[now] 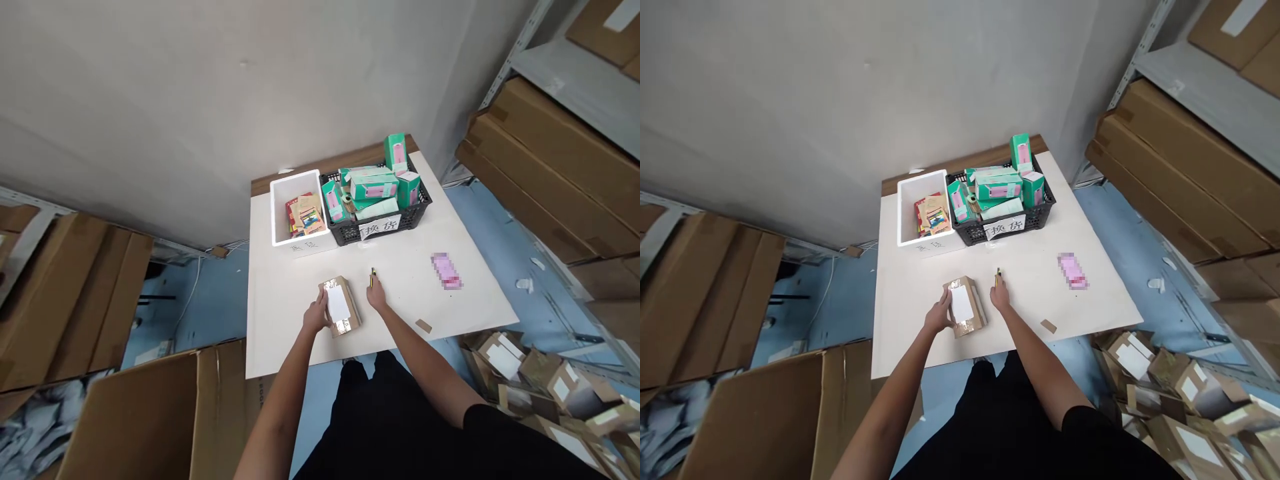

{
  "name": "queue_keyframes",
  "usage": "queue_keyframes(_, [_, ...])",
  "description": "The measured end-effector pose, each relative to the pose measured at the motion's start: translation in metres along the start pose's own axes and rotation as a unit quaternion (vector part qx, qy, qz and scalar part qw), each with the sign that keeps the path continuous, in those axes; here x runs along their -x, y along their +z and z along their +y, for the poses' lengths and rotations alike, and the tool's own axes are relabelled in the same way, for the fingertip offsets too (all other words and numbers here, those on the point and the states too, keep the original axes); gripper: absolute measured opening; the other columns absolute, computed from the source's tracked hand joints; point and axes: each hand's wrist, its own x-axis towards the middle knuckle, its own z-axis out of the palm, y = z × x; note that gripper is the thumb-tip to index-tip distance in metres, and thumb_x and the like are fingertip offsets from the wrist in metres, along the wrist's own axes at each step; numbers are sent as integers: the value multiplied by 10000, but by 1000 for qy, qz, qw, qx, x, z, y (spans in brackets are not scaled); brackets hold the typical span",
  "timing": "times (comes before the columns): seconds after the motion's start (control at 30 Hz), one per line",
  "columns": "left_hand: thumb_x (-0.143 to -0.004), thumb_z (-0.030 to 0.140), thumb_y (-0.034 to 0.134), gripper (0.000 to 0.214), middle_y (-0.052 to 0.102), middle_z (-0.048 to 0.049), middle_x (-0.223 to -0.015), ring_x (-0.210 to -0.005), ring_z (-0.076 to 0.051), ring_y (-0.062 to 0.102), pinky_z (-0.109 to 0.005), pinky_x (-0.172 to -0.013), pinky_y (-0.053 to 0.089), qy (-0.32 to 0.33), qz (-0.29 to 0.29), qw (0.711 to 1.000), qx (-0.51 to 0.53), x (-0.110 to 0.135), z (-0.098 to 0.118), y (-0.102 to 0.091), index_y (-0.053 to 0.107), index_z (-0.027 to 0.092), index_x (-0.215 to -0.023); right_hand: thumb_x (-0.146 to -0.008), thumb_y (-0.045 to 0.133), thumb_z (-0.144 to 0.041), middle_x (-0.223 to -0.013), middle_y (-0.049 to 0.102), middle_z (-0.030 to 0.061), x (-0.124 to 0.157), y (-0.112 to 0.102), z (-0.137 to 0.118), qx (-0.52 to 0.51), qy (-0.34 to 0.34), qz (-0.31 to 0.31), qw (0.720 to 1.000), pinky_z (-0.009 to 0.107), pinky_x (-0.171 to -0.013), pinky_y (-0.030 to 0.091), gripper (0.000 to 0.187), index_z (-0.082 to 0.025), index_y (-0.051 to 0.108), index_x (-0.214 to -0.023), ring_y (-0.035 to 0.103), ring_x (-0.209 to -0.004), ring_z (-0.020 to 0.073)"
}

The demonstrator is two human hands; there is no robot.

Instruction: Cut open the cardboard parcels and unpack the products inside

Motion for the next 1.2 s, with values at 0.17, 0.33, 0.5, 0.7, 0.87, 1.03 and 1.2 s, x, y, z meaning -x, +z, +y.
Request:
queue_keyframes(0.17, [-673,469,919,1418,-43,-65,-1810,-1462,-376,471,-400,-995,546,-3,20,999,32,-1,7,12,-43,376,-1710,-1028,447,-248,-1472,637,104,21,-5,-66,7,-181,-41,983,383,-1061,504,717,-270,203,-1702,652,-1241,271])
queue_keyframes(0.33, [-722,593,842,1398,-124,-55,-1799,-1381,-363,535,-410,-950,555,-23,32,996,83,-5,22,27,-116,339,-1708,-1011,468,-169,-1458,645,105,41,22,-109,146,-195,-107,964,326,-1003,502,679,-283,341,-1668,658,-1249,261])
queue_keyframes(0.5, [-719,649,817,1391,-144,-9,-1796,-1355,-376,531,-435,-937,558,-22,31,995,92,-8,21,31,-118,355,-1707,-1008,565,-240,-1299,709,141,48,26,-113,236,-176,-124,948,330,-893,510,704,-270,331,-1671,713,-1126,292])
queue_keyframes(0.7, [-725,697,788,1353,-167,21,-1794,-1347,-391,508,-467,-946,558,-4,44,995,85,-6,16,30,-76,368,-1713,-829,759,-154,-1203,765,116,66,14,-105,286,-114,-159,938,308,-806,507,950,-298,333,-1665,739,-1093,311])
queue_keyframes(0.87, [-720,739,771,1318,-112,2,-1806,-1343,-407,502,-492,-994,539,7,63,996,62,-5,15,26,-5,368,-1719,-837,771,-287,-1262,746,147,105,8,-78,297,-91,-151,939,343,-838,520,849,-267,418,-1609,711,-1162,343])
queue_keyframes(1.03, [-689,686,800,1350,-131,-5,-1805,-1376,-431,493,-508,-1011,536,0,54,997,49,-8,20,21,-3,351,-1721,-803,655,-134,-1187,763,145,160,-15,-22,311,-29,-156,937,386,-841,522,781,-304,509,-1551,734,-1096,357])
queue_keyframes(1.2, [-754,727,722,1247,-120,-77,-1806,-1346,-428,535,-506,-1017,532,22,56,998,31,-10,25,20,45,333,-1724,-888,564,-152,-1150,767,141,191,-45,38,258,26,-82,962,368,-828,501,725,-286,447,-1591,742,-1058,336])
